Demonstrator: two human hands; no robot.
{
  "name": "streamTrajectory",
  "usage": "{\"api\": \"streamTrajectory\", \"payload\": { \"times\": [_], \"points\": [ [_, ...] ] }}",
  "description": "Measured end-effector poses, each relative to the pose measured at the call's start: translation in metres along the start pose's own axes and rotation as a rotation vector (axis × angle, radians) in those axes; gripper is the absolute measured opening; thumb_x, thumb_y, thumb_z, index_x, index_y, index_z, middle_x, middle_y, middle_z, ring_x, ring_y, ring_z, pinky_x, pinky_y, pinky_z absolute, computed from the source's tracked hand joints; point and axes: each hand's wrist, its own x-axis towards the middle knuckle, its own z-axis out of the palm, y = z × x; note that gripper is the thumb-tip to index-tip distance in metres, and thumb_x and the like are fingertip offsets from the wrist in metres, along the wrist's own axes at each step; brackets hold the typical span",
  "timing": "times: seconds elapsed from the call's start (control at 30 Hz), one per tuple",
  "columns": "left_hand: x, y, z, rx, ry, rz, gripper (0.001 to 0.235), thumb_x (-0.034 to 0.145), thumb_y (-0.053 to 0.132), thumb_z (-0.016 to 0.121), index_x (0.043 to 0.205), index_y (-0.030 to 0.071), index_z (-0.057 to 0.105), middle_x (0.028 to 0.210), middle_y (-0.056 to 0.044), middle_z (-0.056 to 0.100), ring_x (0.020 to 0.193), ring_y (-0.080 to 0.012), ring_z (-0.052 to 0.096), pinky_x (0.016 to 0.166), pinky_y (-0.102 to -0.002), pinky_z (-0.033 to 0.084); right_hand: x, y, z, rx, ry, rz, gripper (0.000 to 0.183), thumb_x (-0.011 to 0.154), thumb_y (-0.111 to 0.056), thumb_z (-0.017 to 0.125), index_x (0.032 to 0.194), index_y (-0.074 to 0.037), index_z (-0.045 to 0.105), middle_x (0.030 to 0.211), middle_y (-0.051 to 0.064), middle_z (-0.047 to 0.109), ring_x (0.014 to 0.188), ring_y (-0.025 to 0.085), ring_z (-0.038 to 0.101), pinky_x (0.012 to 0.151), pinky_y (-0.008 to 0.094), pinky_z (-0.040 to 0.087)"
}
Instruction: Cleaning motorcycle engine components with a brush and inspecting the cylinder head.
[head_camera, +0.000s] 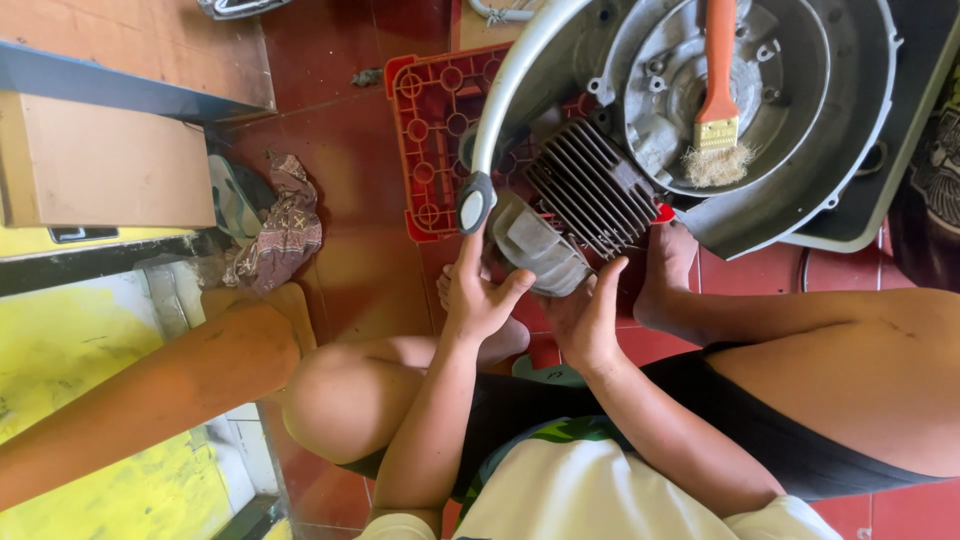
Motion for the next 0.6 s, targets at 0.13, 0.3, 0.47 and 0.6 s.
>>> {"api": "streamTrajectory", "payload": {
  "times": [0.13, 0.3, 0.47, 0.6],
  "points": [
    [0.014, 0.017, -0.003, -0.002, -0.006, 0.012, 0.100, 0.084, 0.050, 0.083, 0.159, 0.006, 0.035, 0.149, -0.022, 0.052, 0.137, -0.0368, 0.053, 0.111, -0.051, 0.047, -0.005, -0.013, 0.019, -0.047, 0.099, 0.048, 0.098, 0.092, -0.081, 0.028, 0.138, -0.002, 0.062, 0.129, 0.020, 0.069, 0.125, 0.034, 0.063, 0.116, 0.059, 0.039],
    [0.009, 0.003, 0.009, 0.029, 0.054, 0.053, 0.104, 0.081, 0.055, 0.081, 0.160, 0.006, 0.034, 0.154, -0.023, 0.047, 0.139, -0.0381, 0.050, 0.114, -0.050, 0.045, 0.008, -0.018, -0.006, -0.101, 0.270, -0.089, 0.084, 0.095, -0.077, 0.038, 0.155, -0.019, 0.036, 0.156, 0.018, 0.031, 0.146, 0.041, 0.031, 0.123, 0.066, 0.017],
    [0.007, 0.000, 0.033, -0.007, 0.196, 0.149, 0.107, 0.085, 0.068, 0.069, 0.161, 0.004, 0.030, 0.161, -0.027, 0.036, 0.144, -0.0421, 0.042, 0.118, -0.053, 0.040, 0.011, -0.058, 0.027, -0.345, 0.360, -0.274, 0.086, 0.100, -0.074, 0.041, 0.165, -0.021, 0.023, 0.172, 0.018, 0.007, 0.160, 0.037, 0.003, 0.126, 0.059, 0.000],
    [0.003, -0.017, 0.063, 0.019, 0.441, 0.236, 0.094, 0.097, 0.070, 0.047, 0.156, -0.002, 0.034, 0.156, -0.028, 0.040, 0.142, -0.0407, 0.044, 0.117, -0.050, 0.041, 0.014, -0.051, 0.011, -0.860, 0.503, -0.440, 0.061, 0.107, -0.058, 0.052, 0.142, -0.008, 0.049, 0.133, 0.025, 0.043, 0.127, 0.041, 0.041, 0.108, 0.057, 0.037]
  ]
}}
